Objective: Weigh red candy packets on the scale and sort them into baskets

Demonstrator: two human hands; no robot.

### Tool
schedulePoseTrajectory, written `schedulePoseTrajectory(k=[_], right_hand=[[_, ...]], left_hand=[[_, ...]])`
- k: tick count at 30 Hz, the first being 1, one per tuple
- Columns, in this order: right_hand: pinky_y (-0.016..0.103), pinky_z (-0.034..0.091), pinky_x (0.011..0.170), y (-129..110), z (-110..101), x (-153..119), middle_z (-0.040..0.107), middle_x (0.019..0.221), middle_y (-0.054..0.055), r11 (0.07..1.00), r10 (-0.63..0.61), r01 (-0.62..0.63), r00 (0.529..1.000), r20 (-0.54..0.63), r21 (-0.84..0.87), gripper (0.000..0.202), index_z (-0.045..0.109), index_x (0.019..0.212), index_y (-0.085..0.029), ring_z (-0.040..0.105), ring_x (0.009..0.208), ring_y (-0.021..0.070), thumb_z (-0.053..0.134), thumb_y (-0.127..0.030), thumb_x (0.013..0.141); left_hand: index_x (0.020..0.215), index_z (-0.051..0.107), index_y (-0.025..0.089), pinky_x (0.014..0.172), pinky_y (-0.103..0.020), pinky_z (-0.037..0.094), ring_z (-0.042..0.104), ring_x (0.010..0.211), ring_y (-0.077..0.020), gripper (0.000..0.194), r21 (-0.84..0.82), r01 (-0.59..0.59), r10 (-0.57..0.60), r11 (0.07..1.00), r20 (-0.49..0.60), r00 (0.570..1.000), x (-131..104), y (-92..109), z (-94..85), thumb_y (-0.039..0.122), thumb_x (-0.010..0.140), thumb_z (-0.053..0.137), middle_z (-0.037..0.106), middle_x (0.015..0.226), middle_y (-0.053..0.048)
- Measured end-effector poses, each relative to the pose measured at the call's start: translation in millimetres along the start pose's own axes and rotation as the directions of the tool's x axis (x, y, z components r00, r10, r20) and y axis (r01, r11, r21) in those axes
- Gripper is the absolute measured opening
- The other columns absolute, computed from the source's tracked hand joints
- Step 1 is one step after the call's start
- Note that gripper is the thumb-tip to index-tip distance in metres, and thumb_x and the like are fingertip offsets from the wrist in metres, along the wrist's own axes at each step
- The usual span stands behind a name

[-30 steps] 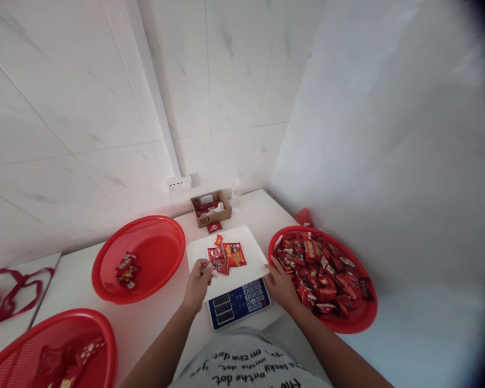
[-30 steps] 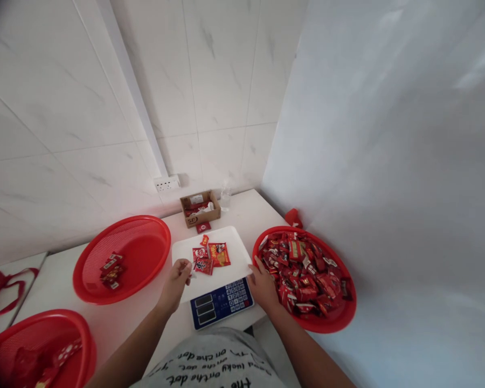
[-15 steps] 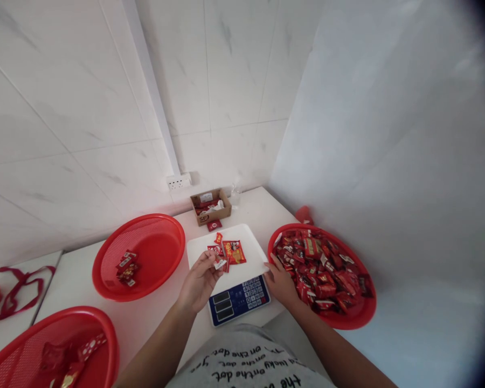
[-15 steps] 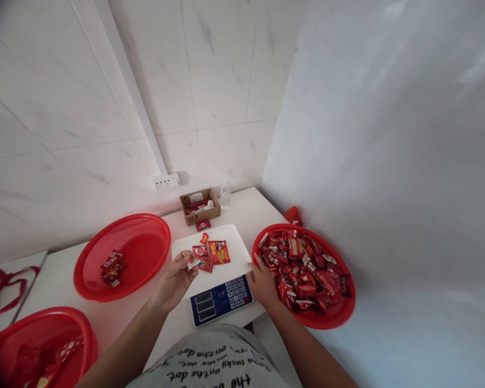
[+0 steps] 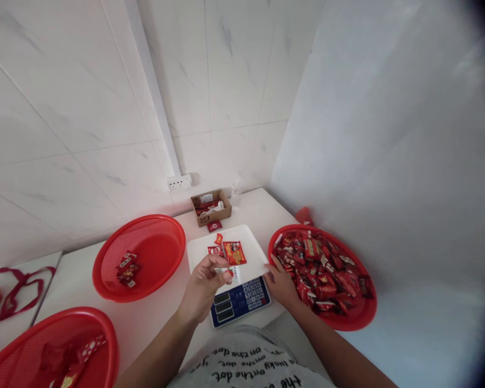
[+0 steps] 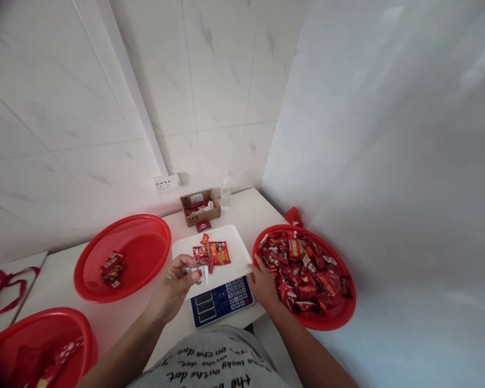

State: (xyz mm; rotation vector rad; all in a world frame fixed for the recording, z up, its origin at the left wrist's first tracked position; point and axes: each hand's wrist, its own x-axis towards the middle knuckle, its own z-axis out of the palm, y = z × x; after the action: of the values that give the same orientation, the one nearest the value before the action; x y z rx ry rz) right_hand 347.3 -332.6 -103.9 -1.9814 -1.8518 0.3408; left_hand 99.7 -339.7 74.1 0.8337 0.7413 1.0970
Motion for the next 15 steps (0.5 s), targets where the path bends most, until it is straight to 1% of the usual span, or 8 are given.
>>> schedulePoseTrajectory(k=[2, 4, 7, 10, 13, 15], right_hand=[[0.039, 0.037, 0.100, 0, 0, 0, 0.037, 0.142, 0.011, 1.000, -0.002, 0.002, 1.000, 0.002, -0.007, 0.036, 0.061, 0.111, -0.017, 0.045, 0.122, 0.0242, 0.042, -0.023, 0.081], [0.039, 0.037, 0.100, 0, 0, 0, 0.037, 0.142, 0.011, 1.000, -0.005, 0.005, 1.000, 0.004, -0.010, 0.036, 0.061, 0.111, -0.017, 0.045, 0.122, 0.0243, 0.042, -0.023, 0.082], [0.040, 0.038, 0.099, 1, 0, 0, 0.036, 0.142, 0.011, 1.000, 0.001, -0.001, 1.000, 0.008, 0.003, 0.035, 0.062, 0.110, -0.017, 0.046, 0.121, 0.0243, 0.042, -0.023, 0.082], [0.040, 0.037, 0.100, 0, 0, 0, 0.036, 0.143, 0.011, 1.000, -0.006, 0.006, 1.000, -0.001, 0.026, 0.035, 0.062, 0.109, -0.018, 0.045, 0.122, 0.0241, 0.042, -0.023, 0.081], [0.040, 0.035, 0.101, -1, -1, 0, 0.036, 0.142, 0.012, 1.000, -0.002, 0.002, 1.000, 0.000, 0.027, 0.035, 0.062, 0.109, -0.016, 0.043, 0.123, 0.0247, 0.042, -0.022, 0.081], [0.041, 0.036, 0.100, -2, -2, 0, 0.036, 0.142, 0.012, 1.000, 0.007, -0.007, 1.000, 0.008, 0.027, 0.035, 0.062, 0.109, -0.016, 0.045, 0.122, 0.0253, 0.042, -0.022, 0.081]], left_hand=[[0.074, 0.057, 0.020, 0.056, -0.018, 0.039, 0.048, 0.057, -0.0057, 0.025, 0.024, -0.018, 0.019, 1.000, -0.025, 1.000, 0, -1, 0.2, 0.030, 0.064, 0.077, 0.055, 0.063, 0.006], [0.071, 0.054, 0.020, 0.051, -0.017, 0.036, 0.044, 0.054, -0.0054, 0.028, 0.018, 0.001, 0.001, 1.000, -0.061, 0.998, 1, -3, -0.4, 0.034, 0.065, 0.076, 0.051, 0.059, 0.007], [0.077, 0.053, 0.022, 0.048, -0.016, 0.032, 0.041, 0.051, -0.0043, 0.032, -0.005, 0.100, -0.100, 0.995, -0.113, 0.989, 3, -5, -1.9, 0.038, 0.064, 0.076, 0.049, 0.060, 0.008], [0.086, 0.054, 0.025, 0.047, -0.015, 0.030, 0.040, 0.049, -0.0035, 0.036, -0.021, 0.186, -0.187, 0.982, -0.135, 0.973, 4, -8, -4.1, 0.040, 0.063, 0.077, 0.047, 0.060, 0.009], [0.087, 0.056, 0.023, 0.049, -0.015, 0.034, 0.043, 0.052, -0.0035, 0.038, -0.037, 0.197, -0.200, 0.980, -0.138, 0.970, 3, -15, -7.7, 0.039, 0.061, 0.078, 0.049, 0.062, 0.009], [0.086, 0.057, 0.021, 0.056, -0.016, 0.040, 0.048, 0.057, -0.0039, 0.039, -0.059, 0.203, -0.210, 0.977, -0.159, 0.965, 0, -21, -11.3, 0.037, 0.059, 0.080, 0.052, 0.066, 0.008]])
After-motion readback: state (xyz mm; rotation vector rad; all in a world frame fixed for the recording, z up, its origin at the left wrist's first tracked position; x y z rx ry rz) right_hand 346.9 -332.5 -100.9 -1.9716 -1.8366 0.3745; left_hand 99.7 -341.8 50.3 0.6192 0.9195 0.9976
